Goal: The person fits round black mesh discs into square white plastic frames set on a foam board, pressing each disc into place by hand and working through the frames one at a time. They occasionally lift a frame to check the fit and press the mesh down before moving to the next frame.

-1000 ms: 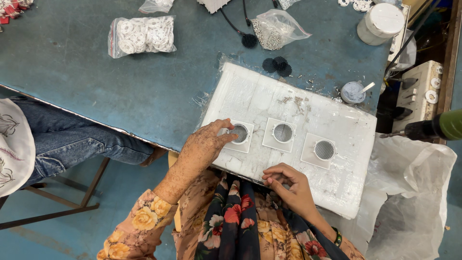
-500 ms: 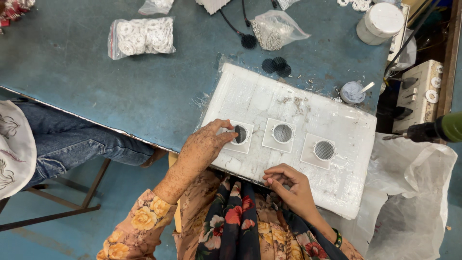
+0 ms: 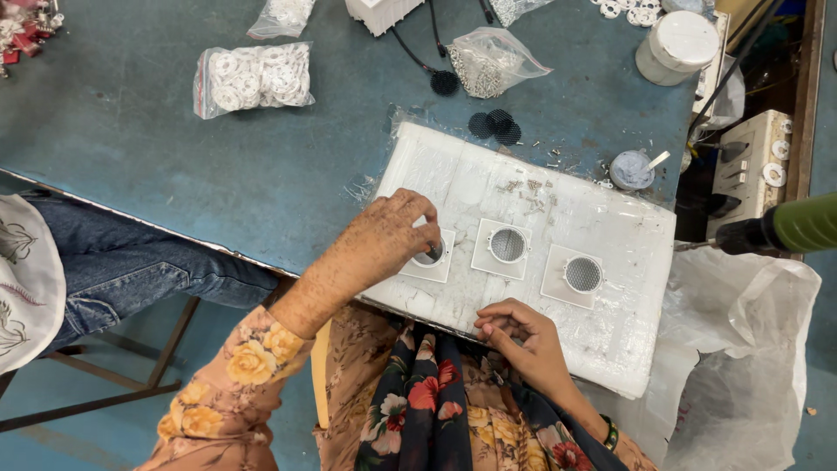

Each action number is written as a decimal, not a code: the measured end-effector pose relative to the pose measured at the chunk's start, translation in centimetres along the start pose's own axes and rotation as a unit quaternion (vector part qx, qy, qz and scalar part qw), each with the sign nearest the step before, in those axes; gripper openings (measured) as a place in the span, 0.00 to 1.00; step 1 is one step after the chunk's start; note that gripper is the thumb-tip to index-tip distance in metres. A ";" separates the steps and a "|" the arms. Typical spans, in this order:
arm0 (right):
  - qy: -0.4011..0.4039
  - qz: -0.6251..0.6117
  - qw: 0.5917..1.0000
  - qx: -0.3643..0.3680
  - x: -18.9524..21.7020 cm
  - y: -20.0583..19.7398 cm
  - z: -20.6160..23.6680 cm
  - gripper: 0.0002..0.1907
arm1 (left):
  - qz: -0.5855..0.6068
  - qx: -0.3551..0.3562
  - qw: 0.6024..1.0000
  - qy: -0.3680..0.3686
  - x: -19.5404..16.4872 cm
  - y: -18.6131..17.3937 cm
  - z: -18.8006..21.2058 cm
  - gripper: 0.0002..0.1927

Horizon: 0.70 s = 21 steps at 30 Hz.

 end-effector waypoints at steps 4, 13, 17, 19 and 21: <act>0.001 -0.006 1.000 0.004 0.0 0.0 0.0 0.10 | 0.052 0.053 0.995 -0.065 1.5 0.7 -0.1 0.09; 0.002 -0.008 1.000 0.007 0.0 0.1 -0.1 0.11 | 0.128 0.062 0.968 -0.208 3.7 1.9 0.9 0.12; 0.001 -0.015 1.000 0.008 0.1 0.1 -0.1 0.11 | 0.124 0.056 0.969 -0.206 4.0 2.1 1.0 0.11; -0.004 -0.011 1.000 0.009 0.2 0.1 -0.1 0.11 | 0.118 0.056 0.971 -0.202 4.0 2.3 1.0 0.11; -0.008 0.003 1.000 0.007 0.2 0.1 -0.2 0.10 | 0.111 0.048 0.975 -0.187 3.9 2.3 0.9 0.10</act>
Point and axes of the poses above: each hand's wrist, its own z-axis away from the middle knuckle, its own y-axis out of the palm, x = y × z, the point moved 10 cm from there along -z, towards the middle knuckle, and after that the axes turned 7 degrees about -x, right-handed, at the moved point
